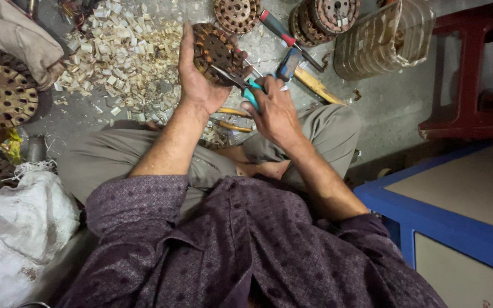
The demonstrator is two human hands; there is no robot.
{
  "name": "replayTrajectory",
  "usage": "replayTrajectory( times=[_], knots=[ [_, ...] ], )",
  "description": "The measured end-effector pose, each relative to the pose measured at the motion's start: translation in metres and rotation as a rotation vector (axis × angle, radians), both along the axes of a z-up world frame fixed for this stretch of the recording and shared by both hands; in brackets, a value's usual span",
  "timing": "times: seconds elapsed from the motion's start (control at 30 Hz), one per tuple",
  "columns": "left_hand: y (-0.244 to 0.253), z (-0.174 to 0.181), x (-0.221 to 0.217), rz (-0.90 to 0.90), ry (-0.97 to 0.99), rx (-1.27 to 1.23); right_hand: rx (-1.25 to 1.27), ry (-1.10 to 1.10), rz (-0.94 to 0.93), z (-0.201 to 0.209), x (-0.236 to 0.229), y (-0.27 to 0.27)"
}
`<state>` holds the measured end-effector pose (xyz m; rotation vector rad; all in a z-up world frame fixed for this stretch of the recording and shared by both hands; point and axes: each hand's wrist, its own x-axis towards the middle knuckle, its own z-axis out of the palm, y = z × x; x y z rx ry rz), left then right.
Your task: The person sits on the floor and uses pliers and a screwdriver to remove insulation and adjust copper windings on a circular electrical component. They repeatedly pull and cut material from the component while surrounded by similar parts and debris.
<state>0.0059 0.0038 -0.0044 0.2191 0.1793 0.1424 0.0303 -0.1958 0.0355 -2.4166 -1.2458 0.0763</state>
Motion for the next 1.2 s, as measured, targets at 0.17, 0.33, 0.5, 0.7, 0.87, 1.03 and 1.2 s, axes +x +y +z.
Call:
replayTrajectory(
  times=[0.17, 0.33, 0.5, 0.7, 0.87, 1.03, 1.2],
  knots=[
    [0.001, 0.000, -0.001, 0.023, 0.033, 0.040, 0.159, 0.353, -0.060, -0.026, 0.005, -0.003],
    [-0.003, 0.008, -0.002, -0.005, 0.072, 0.160, 0.633, 1.607, -0.196, -0.034, -0.005, -0.013],
    [-0.004, 0.001, 0.002, 0.039, 0.121, 0.388, 0.785, 1.721, -0.073, -0.004, -0.019, -0.032],
    [0.009, -0.023, 0.008, 0.059, 0.095, 0.153, 1.098, 1.055, 0.023, 0.061, 0.042, -0.099],
    [0.008, -0.037, 0.009, 0.035, -0.023, 0.071, 0.799, 0.335, -0.499, 0.043, 0.135, -0.181],
    [0.015, -0.039, 0.008, 0.051, 0.343, 0.151, -0.261, -0.868, -0.722, -0.007, 0.238, -0.264],
    [0.013, -0.039, 0.009, 0.038, 0.372, 0.303, -0.404, -0.479, -0.904, -0.052, 0.256, -0.310]
  ],
)
